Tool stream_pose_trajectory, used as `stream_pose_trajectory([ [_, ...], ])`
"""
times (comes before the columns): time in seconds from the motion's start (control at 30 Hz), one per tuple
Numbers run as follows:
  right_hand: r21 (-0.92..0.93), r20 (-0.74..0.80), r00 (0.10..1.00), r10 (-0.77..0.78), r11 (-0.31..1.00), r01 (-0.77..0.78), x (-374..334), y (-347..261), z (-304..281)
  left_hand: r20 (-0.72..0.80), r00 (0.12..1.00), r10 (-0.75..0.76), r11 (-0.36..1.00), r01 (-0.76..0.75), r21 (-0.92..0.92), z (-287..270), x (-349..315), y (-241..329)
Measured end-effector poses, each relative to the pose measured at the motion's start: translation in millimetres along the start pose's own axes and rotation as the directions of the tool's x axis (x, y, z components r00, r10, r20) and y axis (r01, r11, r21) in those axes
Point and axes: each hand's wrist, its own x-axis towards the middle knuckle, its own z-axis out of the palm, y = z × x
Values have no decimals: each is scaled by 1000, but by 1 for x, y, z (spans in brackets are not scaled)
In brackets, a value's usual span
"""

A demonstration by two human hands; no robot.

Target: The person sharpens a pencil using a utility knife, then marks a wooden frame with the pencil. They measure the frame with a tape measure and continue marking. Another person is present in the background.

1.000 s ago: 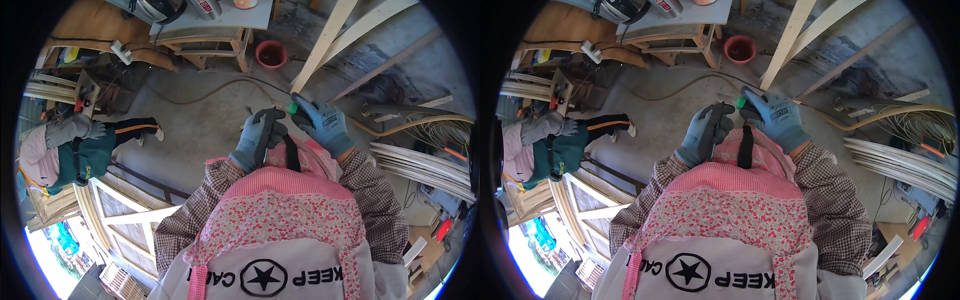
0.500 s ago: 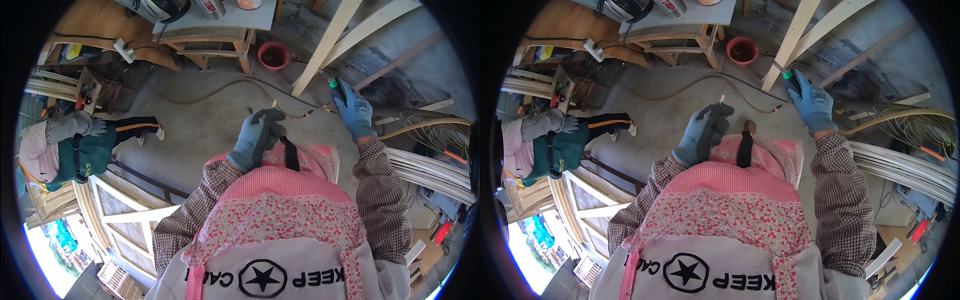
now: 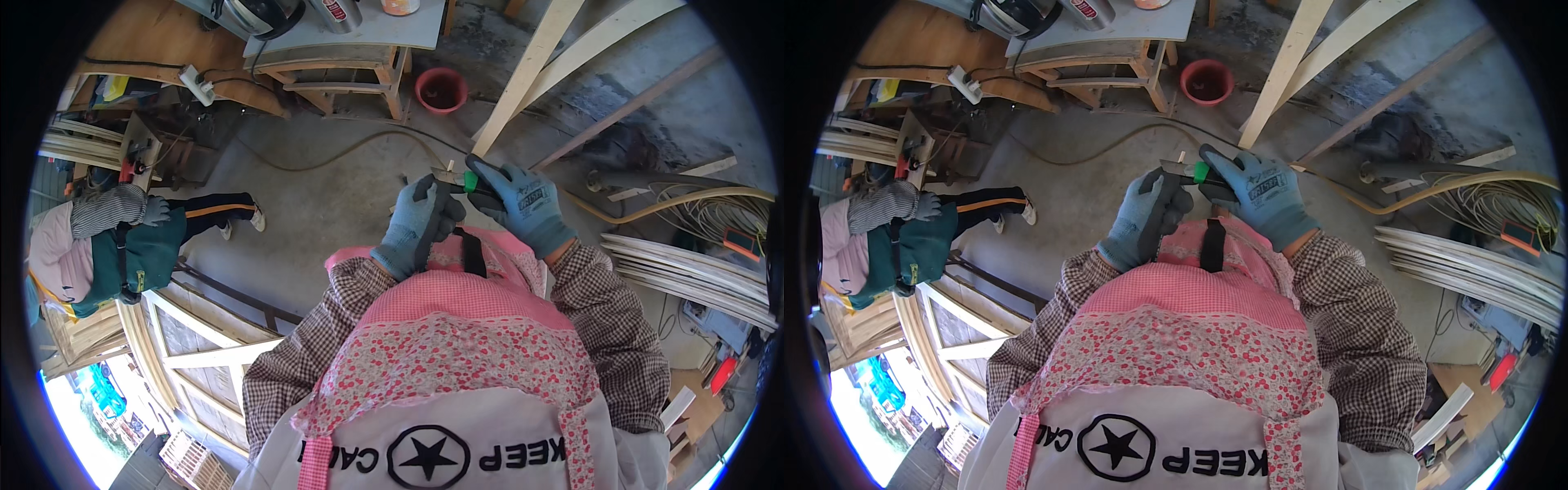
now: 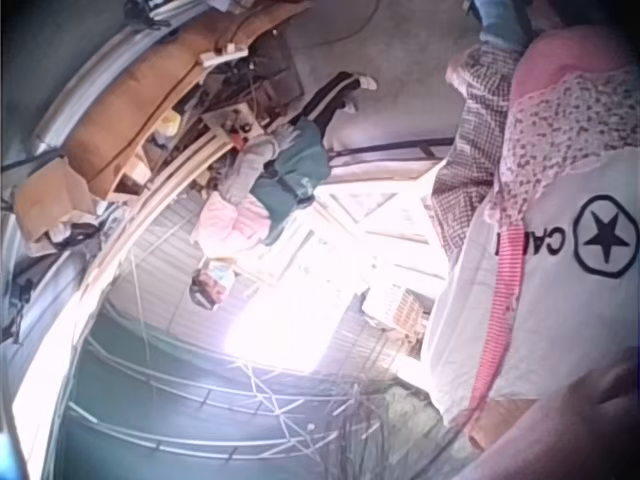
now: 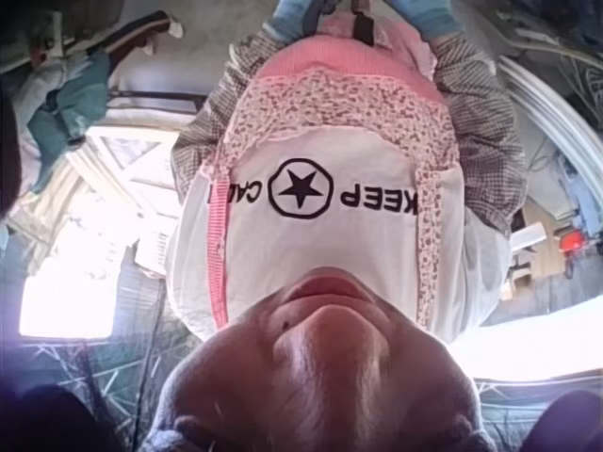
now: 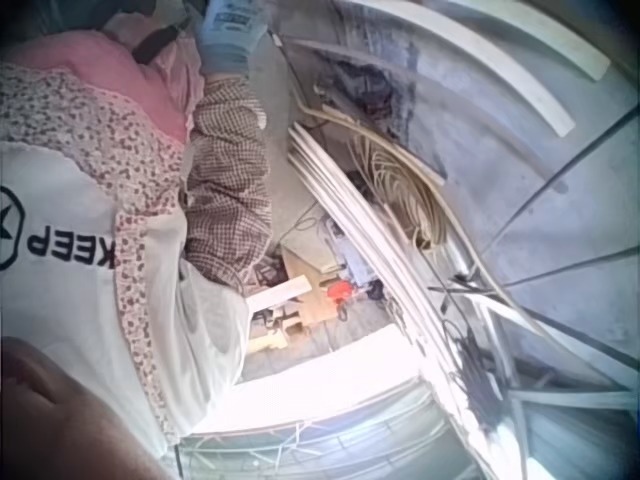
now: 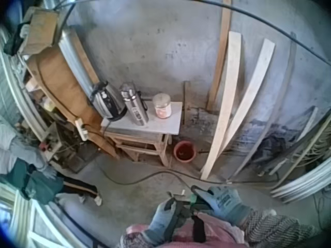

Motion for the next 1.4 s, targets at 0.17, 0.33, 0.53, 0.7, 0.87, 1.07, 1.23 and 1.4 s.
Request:
stream_pose_trajectory([
  [0.17, 85, -185, 897, 402, 916, -393, 1, 76, 16, 136, 990, 28, 1000, -29, 0, 0, -7, 3],
  [0.33, 72, -192, 979, 71, 996, -58, -2, 24, -2, 55, 998, 14, 997, -10, -73, 0, 1, -3],
  [0.53, 77, -69, 997, -23, 997, 29, -7, -3, 2, 32, 999, 7, 1000, -6, -30, 0, 8, -5],
  [0.7, 14, -48, 999, -9, 1000, 10, -9, -1, 1, 14, 1000, -3, 1000, 3, 7, 4, 6, -5],
  [0.87, 8, -95, 992, 82, 997, -81, -6, 17, 18, 88, 996, 0, 1000, 2, -25, 4, 0, -3],
  [1.07, 76, -222, 920, 323, 947, -314, -14, 70, 7, 123, 992, 7, 999, -2, -34, -1, -3, -6],
  [1.23, 48, -132, 989, 72, 997, -66, -15, 14, -5, 126, 991, 43, 997, -34, -76, 1, 0, -5],
  [1.4, 49, -63, 998, -2, 999, 5, -19, 4, 5, 84, 996, 25, 999, -24, -22, 6, -1, -7],
])
